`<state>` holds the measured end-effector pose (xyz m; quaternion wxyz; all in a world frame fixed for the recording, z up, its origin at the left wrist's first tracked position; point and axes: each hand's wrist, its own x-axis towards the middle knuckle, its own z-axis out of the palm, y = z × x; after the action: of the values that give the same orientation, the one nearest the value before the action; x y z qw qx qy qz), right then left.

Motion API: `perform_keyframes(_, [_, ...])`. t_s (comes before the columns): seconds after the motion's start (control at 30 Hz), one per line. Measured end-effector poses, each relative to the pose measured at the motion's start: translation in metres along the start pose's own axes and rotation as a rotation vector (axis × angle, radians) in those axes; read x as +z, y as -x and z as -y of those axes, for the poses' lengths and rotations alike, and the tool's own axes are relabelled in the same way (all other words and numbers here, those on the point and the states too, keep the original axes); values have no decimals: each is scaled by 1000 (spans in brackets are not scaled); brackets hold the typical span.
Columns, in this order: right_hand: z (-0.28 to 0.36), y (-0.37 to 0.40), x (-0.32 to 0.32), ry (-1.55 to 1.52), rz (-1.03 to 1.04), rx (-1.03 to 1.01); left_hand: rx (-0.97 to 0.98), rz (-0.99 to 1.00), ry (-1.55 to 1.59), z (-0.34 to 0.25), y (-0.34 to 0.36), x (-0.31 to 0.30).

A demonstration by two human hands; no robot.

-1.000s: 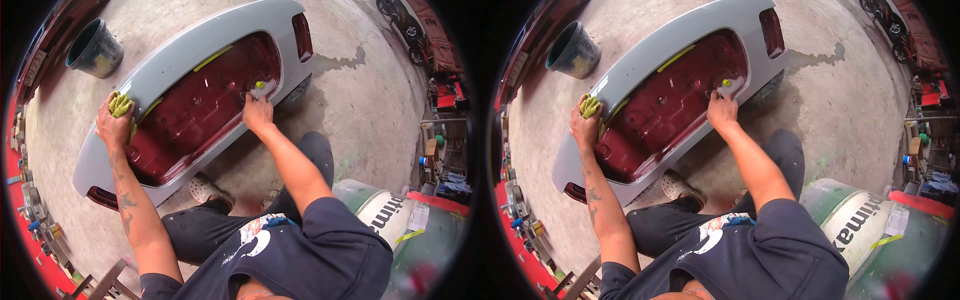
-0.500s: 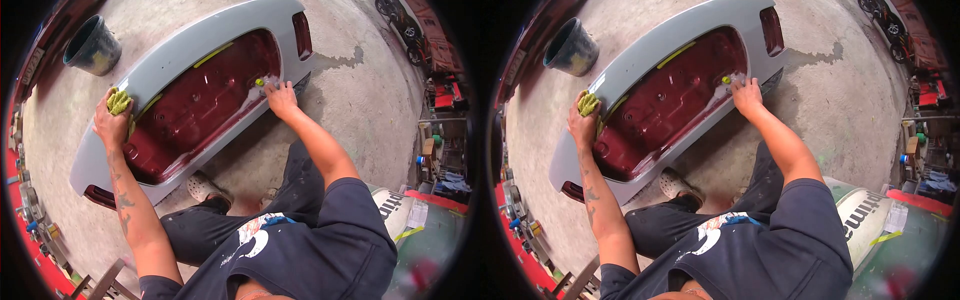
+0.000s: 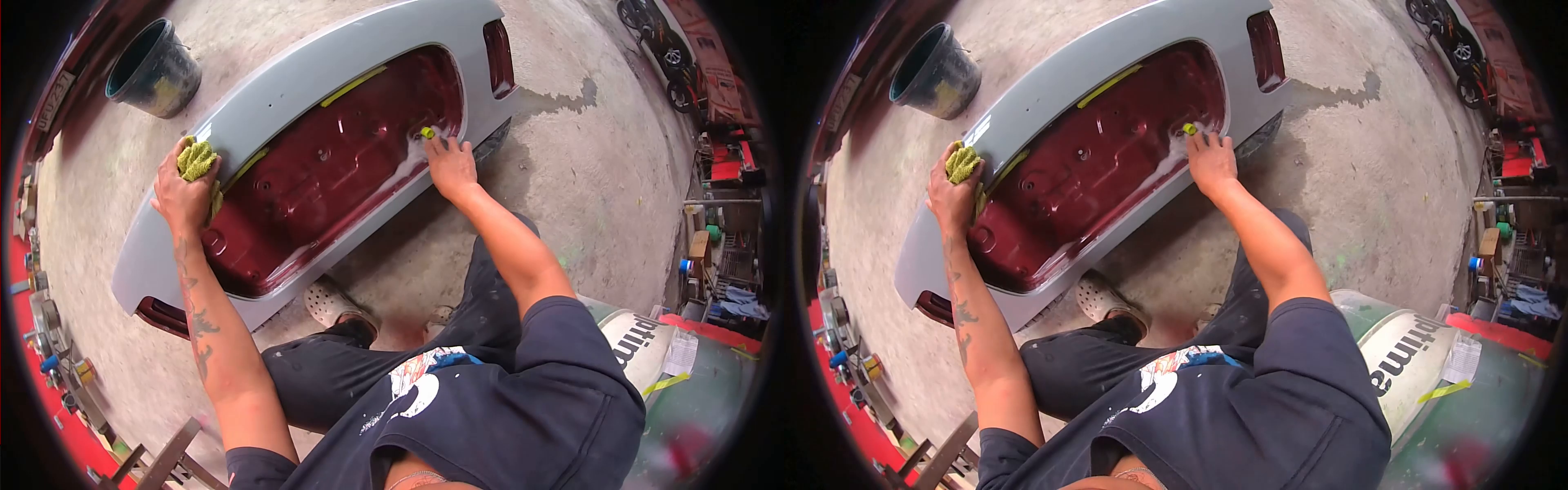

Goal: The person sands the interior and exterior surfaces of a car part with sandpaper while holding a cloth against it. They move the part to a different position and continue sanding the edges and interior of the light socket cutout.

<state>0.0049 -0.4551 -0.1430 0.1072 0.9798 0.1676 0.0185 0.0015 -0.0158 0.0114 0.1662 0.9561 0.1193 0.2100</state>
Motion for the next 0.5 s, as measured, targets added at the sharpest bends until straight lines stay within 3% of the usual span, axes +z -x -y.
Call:
perform_keyframes(0.17, [12, -3, -10, -120, 86, 72, -31, 17, 15, 6, -1, 5])
perform_keyframes(0.27, [9, 3, -7, -248, -24, 25, -66, 35, -14, 4, 0, 2])
perform_keyframes(0.37, [9, 0, -4, -124, -30, 27, -29, 45, 30, 11, -1, 4])
perform_keyframes(0.43, [-12, -3, -9, 41, 84, -131, -30, 47, 97, 10, 0, 4])
perform_keyframes(0.5, [-40, -9, -3, 115, 118, -125, -18, 32, 78, 8, 0, 4])
